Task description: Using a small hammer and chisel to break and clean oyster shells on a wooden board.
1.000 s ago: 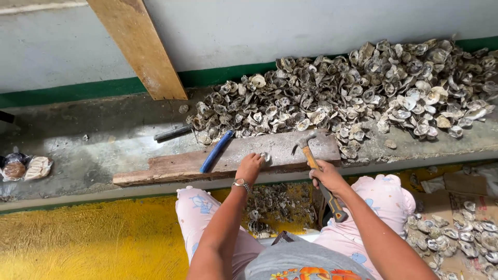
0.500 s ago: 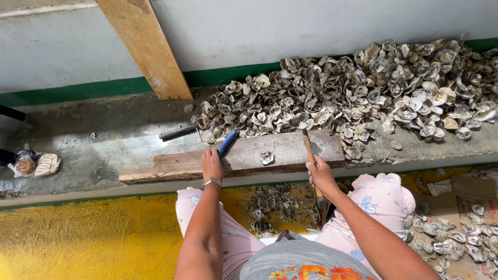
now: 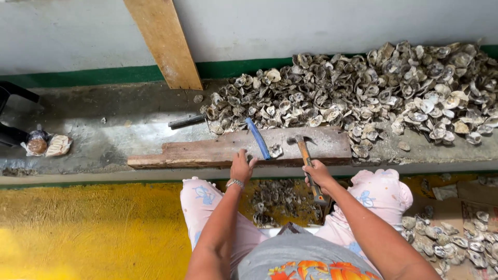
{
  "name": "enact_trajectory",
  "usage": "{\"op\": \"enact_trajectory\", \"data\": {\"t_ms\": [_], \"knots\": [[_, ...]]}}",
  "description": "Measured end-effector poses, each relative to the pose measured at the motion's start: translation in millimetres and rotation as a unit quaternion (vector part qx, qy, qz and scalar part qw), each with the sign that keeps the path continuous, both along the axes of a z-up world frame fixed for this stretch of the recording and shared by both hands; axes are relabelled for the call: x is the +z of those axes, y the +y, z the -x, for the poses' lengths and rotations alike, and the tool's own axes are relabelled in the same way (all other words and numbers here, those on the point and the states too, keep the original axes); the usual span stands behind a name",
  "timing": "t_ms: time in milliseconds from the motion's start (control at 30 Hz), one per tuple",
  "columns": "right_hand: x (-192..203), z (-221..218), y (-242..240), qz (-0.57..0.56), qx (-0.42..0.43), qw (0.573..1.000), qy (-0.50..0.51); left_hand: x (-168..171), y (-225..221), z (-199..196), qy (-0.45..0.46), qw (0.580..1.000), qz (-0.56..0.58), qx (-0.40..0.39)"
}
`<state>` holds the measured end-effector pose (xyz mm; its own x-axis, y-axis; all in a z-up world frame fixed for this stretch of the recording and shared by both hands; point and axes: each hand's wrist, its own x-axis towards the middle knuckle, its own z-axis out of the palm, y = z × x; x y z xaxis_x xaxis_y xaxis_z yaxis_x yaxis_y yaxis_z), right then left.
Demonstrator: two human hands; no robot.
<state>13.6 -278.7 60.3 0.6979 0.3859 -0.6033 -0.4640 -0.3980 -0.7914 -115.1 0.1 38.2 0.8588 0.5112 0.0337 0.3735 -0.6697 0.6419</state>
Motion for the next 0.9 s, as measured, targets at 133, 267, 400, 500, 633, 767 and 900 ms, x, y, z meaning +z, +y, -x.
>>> {"op": "enact_trajectory", "data": {"t_ms": [133,267,400,500,633,767,900], "knots": [[-0.4,0.9,2.5,-0.02,0.013,1.0,-0.014,-12.0,-21.0,-47.9,-0.051,0.994,0.048,0.082],[4.8,-6.9,-1.0,0.02,0.049,0.999,-0.008,-2.5,-11.7,-79.3,0.0,0.995,0.047,0.086],[-4.6,-14.5,-9.6,-0.002,0.069,0.997,-0.025,-71.7,30.9,-94.2,0.021,0.985,0.093,0.141],[12.8,-11.8,-8.7,-0.003,0.075,0.996,-0.049,-117.6,44.6,-78.2,-0.149,0.975,-0.088,0.142],[12.1,-2.1,-11.2,0.037,0.056,0.997,-0.035,6.9,-28.1,4.8,-0.048,0.928,0.337,0.149],[2.0,-4.5,-8.1,0.022,0.067,0.996,-0.059,13.4,-72.3,45.7,-0.008,0.968,0.247,0.04],[9.4,7.8,-4.2,0.027,0.064,0.994,-0.08,-18.4,-71.8,51.7,-0.094,0.979,0.181,0.018]]}}
